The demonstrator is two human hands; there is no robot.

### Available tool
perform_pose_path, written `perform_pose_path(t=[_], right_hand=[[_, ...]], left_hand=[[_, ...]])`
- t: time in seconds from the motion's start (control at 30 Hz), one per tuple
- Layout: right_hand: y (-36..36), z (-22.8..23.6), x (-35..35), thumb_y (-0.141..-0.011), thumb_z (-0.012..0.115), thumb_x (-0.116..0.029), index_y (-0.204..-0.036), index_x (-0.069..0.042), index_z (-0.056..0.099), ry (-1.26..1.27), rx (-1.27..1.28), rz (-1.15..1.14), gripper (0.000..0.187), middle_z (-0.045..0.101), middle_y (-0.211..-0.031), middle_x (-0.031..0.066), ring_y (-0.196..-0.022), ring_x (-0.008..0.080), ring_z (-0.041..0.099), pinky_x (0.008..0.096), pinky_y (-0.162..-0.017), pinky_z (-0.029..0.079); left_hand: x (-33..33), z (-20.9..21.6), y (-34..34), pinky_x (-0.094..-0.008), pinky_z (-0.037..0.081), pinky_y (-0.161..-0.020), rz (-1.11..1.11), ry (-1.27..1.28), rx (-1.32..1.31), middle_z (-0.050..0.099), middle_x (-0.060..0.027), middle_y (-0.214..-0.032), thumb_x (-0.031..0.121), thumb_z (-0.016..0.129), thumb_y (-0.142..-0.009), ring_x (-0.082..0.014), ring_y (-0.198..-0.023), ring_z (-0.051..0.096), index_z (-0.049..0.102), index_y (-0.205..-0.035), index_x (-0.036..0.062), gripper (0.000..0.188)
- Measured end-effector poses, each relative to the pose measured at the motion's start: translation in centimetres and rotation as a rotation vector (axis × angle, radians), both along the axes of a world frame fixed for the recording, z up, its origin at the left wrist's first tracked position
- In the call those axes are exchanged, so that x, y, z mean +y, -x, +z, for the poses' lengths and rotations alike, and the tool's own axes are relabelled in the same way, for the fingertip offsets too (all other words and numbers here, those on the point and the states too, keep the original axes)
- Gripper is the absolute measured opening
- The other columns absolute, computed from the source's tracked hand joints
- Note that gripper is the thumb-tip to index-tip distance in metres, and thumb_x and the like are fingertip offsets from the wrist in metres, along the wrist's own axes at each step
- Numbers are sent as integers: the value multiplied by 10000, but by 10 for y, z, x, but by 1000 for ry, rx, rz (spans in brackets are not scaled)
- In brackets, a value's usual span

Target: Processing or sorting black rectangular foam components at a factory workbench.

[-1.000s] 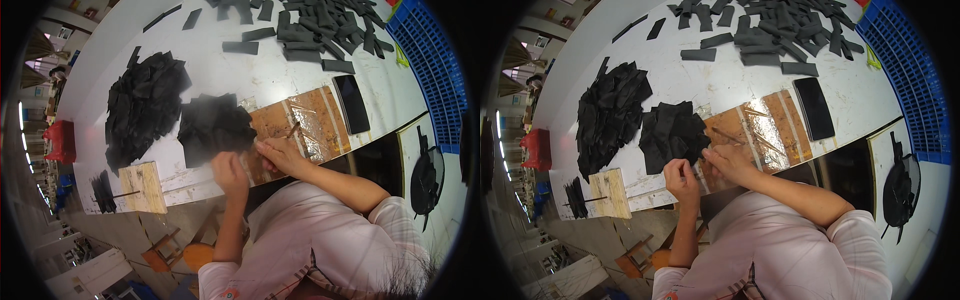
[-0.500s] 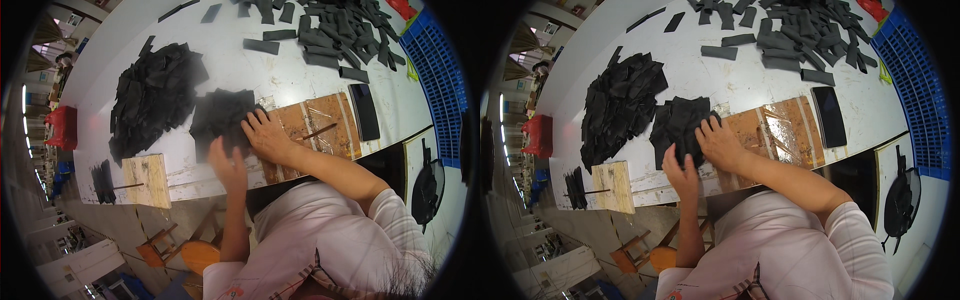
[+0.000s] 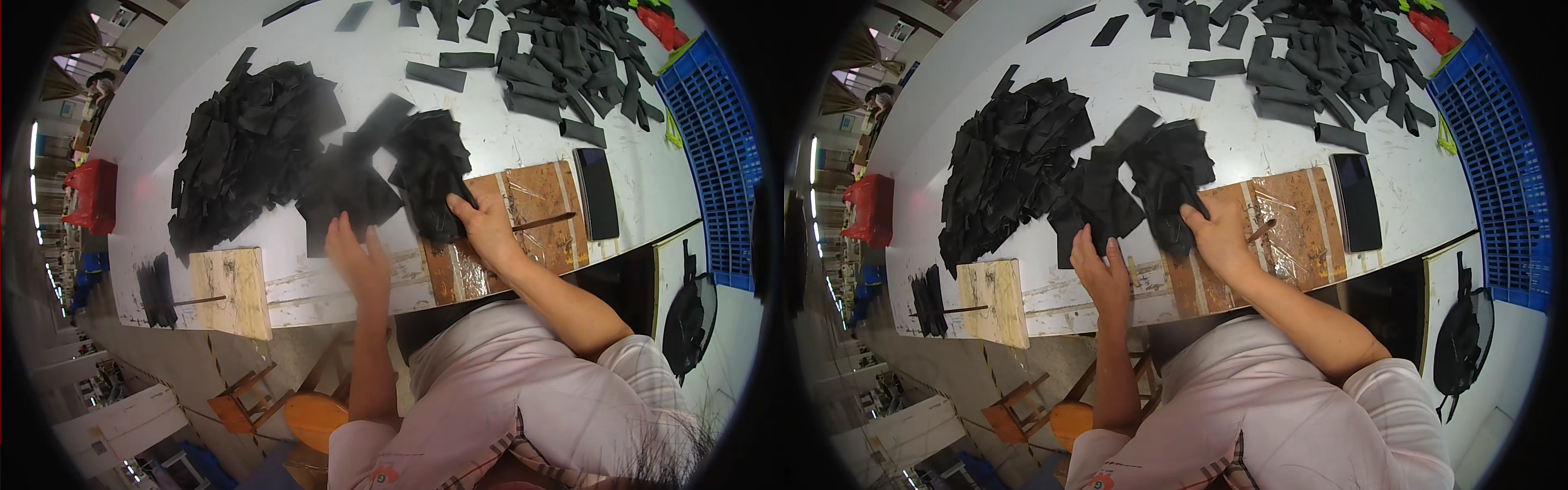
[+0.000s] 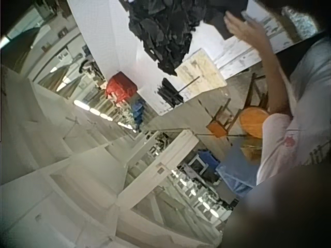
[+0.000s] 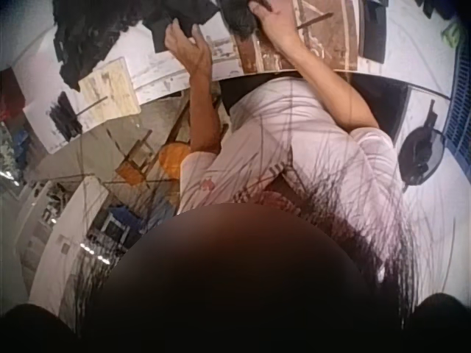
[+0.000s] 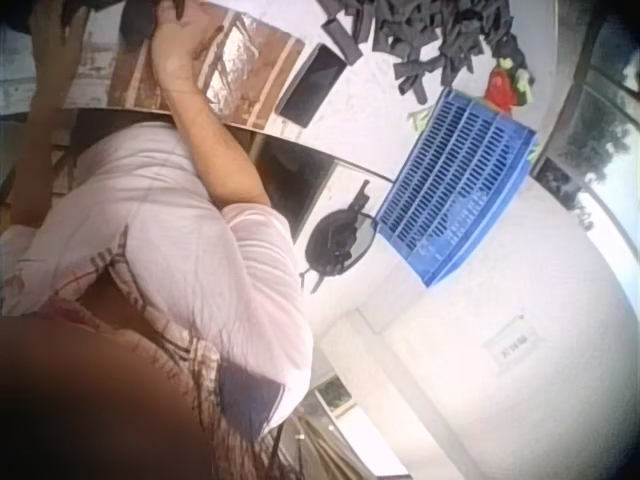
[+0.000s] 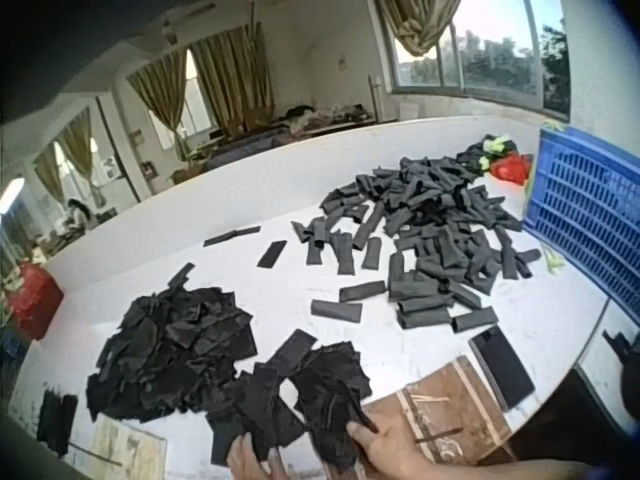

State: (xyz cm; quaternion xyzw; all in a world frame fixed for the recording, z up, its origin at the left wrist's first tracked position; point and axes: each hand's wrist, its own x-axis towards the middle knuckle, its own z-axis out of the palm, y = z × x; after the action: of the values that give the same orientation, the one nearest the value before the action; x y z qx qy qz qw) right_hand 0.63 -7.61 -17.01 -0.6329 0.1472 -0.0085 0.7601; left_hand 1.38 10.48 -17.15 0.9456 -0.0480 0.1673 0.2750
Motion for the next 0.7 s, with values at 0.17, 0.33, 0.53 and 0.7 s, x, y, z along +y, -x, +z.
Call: perform_pose_path(t=[0.17, 0.33, 0.53, 0.7], right_hand=[[25, 49, 3, -865, 490, -213, -1028, 85, 452, -806, 390, 18, 342, 554, -971, 173, -818, 228, 591, 316, -737, 512], [62, 40, -14, -857, 490, -139, -979, 99, 441, -723, 540, 35, 272, 539, -923, 219, -837, 277, 585, 351, -758, 504], [88, 36, -29, -819, 497, -73, -992, 59, 483, -432, 559, 200, 218, 562, -853, 123, -719, 167, 567, 264, -633, 495], [82, 48, -33, -828, 500, -86, -920, 24, 539, -326, 467, 372, 148, 576, -775, 73, -650, 118, 551, 227, -578, 469]], left_hand=[[-30, 21, 9, -232, 419, -655, -28, 530, -45, 567, -106, -899, 57, 530, -800, -128, -742, 528, 551, -985, -29, 204], [-46, 33, -2, -228, 420, -626, -26, 479, 22, 564, -73, -836, 8, 509, -774, -115, -731, 526, 563, -969, -10, 203], [-61, 49, -18, -322, 431, -725, -380, 79, -13, 543, -137, -943, -48, 493, -672, -259, -854, 525, 527, -1012, 15, 348], [-59, 41, -20, -367, 434, -751, -514, -233, 171, 531, -147, -974, -60, 536, -640, -306, -887, 517, 525, -895, -13, 260]])
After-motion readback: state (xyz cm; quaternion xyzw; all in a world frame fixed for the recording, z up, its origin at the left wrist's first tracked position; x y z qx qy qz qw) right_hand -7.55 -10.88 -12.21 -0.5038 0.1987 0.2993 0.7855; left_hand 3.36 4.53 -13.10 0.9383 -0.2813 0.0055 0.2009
